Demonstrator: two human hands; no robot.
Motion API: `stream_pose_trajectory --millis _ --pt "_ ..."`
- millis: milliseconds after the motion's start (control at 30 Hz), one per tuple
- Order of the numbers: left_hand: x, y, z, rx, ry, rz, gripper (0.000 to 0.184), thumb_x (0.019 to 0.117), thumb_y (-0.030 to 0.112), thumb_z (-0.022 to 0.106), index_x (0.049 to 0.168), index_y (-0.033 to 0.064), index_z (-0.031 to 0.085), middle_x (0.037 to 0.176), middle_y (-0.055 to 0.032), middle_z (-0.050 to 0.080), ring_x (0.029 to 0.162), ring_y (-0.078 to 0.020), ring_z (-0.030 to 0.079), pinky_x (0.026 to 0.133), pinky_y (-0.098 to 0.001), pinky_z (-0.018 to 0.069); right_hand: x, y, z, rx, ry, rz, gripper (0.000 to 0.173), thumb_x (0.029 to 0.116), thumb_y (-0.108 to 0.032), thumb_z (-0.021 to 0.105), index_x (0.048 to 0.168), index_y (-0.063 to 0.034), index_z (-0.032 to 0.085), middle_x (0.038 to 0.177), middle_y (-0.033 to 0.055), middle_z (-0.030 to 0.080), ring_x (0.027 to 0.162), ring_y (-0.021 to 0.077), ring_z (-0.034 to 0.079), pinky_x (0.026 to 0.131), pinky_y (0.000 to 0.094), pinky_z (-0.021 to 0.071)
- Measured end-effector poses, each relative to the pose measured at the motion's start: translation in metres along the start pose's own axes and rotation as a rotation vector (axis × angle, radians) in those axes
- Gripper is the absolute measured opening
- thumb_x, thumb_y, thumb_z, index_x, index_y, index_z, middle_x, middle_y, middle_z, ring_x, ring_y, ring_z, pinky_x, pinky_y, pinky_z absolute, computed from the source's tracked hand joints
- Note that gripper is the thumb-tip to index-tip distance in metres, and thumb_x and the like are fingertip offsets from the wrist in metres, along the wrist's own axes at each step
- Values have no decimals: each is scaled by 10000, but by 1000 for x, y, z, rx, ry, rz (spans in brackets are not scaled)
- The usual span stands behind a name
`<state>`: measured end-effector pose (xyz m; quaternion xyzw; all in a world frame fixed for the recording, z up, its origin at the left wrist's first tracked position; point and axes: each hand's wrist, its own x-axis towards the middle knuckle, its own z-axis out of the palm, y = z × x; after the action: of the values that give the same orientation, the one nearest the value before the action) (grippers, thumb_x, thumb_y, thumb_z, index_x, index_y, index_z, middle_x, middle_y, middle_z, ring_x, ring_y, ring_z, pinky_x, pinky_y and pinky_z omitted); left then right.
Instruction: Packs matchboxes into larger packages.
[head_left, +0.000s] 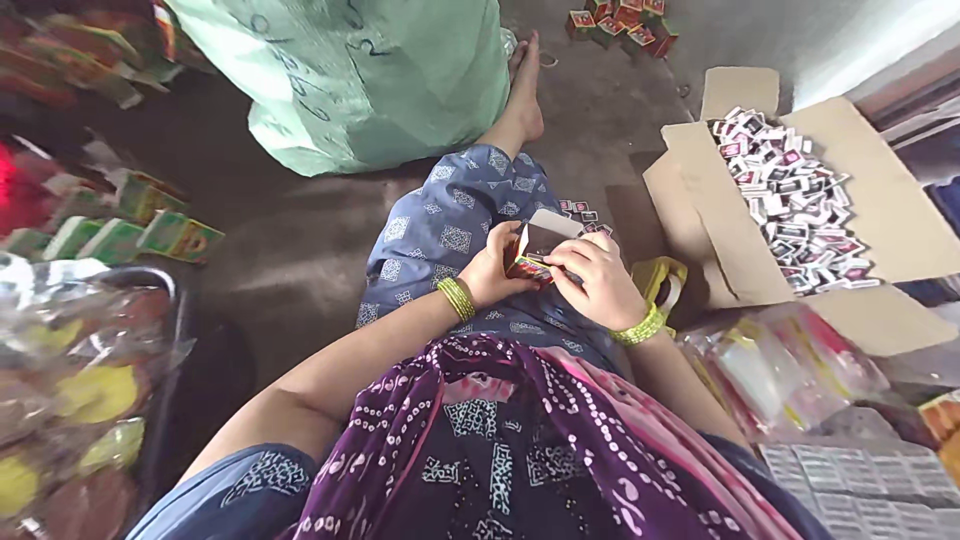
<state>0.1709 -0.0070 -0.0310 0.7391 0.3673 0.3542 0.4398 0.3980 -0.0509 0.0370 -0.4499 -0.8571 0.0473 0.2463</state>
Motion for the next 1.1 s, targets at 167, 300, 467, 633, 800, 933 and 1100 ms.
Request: stream_pose_trajectory --millis 167,300,467,633,800,933,1100 --pt "0 5 -1 150 -77 116 803 842 332 840 1485 51 450 1392 -205 555 1231 -260 608 1033 -438 528 -7 10 1 99 53 51 236 981 -280 589 971 -185 805 1118 53 673 1147 240 567 1033 518 413" --pt "-2 3 -2 131 -46 197 623 856 328 831 1360 62 579 1354 -193 569 1177 -236 631 978 -410 563 -13 13 6 393 178 155 226 980 -236 602 998 -148 809 1194 80 633 1210 226 519 1081 473 384" --pt "-1 -4 2 -47 -29 323 553 789 256 901 1205 8 634 1270 -165 628 1196 -220 629 1008 -401 566 -9 8 9 974 374 585 319 933 -168 708 1216 -116 570 1111 31 625 1016 160 632 893 387 568" --pt "-1 -8 6 -106 -91 354 485 776 208 909 1133 -12 666 1231 -165 673 1234 -246 623 1070 -432 528 0 1 18 1189 38 734 432 894 -67 754 1297 -6 610 1145 129 727 1061 213 704 957 395 589" --pt "-2 -3 4 -148 -89 237 643 766 196 914 1259 -20 563 1179 -126 684 1097 -178 684 978 -393 586 -2 9 21 942 179 510 467 864 -133 806 1279 -27 620 1157 91 716 1033 192 706 880 391 620" --pt "-2 -4 6 -199 -57 167 895 682 205 962 1332 -5 383 1107 -117 692 1043 -177 708 950 -403 597 -4 11 7 813 183 203 226 982 -279 681 994 -74 774 1163 72 715 1039 172 680 871 354 593" --pt "-2 -5 7 -150 -51 161 938 662 210 965 1343 -17 361 1111 -120 702 1059 -166 706 965 -388 585 -1 6 1 520 81 26 111 870 -169 825 914 -71 796 1116 84 741 1072 159 700 931 343 605"
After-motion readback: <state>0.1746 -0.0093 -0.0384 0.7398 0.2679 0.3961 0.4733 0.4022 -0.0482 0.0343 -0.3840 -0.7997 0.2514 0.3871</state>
